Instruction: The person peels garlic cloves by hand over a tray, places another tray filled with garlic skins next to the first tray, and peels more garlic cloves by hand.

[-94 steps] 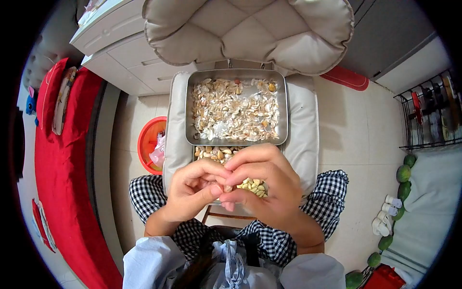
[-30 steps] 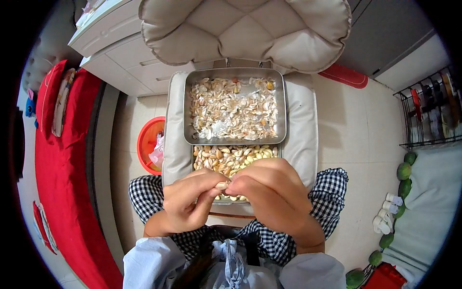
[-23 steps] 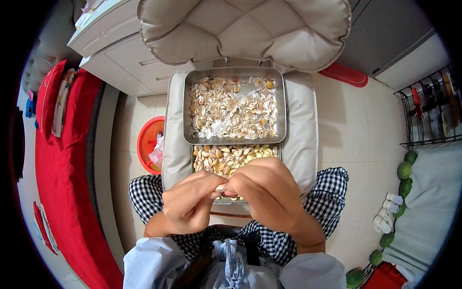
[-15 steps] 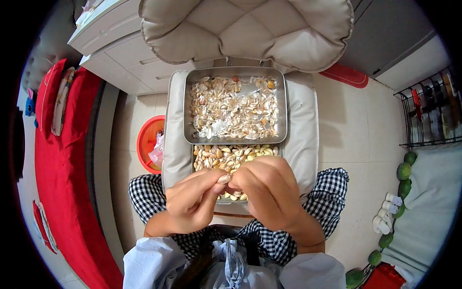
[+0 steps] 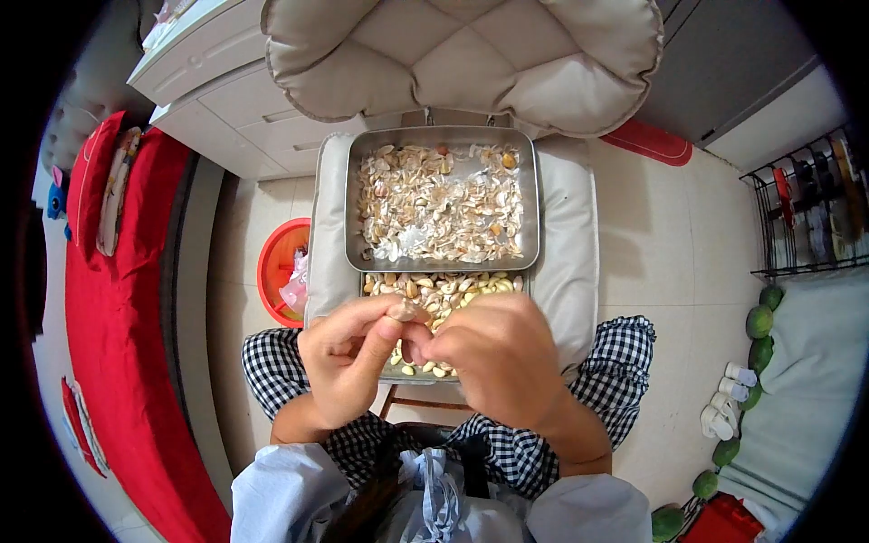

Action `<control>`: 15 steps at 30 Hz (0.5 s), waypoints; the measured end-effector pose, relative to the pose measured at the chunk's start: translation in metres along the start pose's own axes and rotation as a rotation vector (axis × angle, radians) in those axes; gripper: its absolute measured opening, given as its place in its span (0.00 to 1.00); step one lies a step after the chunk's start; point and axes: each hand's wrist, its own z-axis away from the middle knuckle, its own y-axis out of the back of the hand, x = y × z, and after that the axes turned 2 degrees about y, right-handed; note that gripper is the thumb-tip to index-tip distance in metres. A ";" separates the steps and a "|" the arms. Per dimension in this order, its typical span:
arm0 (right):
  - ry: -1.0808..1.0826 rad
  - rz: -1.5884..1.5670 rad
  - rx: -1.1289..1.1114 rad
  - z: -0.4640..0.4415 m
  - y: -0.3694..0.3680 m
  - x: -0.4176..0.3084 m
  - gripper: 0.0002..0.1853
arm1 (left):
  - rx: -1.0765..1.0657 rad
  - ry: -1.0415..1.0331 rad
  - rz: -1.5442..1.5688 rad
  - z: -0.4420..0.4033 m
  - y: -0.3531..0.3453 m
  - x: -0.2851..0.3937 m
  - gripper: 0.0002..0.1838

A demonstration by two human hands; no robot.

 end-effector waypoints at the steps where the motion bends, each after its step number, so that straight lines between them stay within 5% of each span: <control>1: 0.000 0.001 0.000 -0.001 -0.002 -0.001 0.11 | 0.002 0.013 -0.032 0.000 -0.001 0.001 0.10; 3: -0.167 -0.108 0.240 -0.002 -0.010 -0.001 0.09 | 0.002 0.016 -0.065 0.001 -0.003 0.001 0.10; 12: -0.131 -0.094 0.128 0.003 -0.010 0.012 0.13 | -0.041 -0.116 -0.247 -0.004 -0.001 -0.004 0.09; 15: -0.004 0.074 0.082 0.005 -0.012 0.014 0.12 | -0.081 0.239 0.051 -0.006 0.002 -0.004 0.08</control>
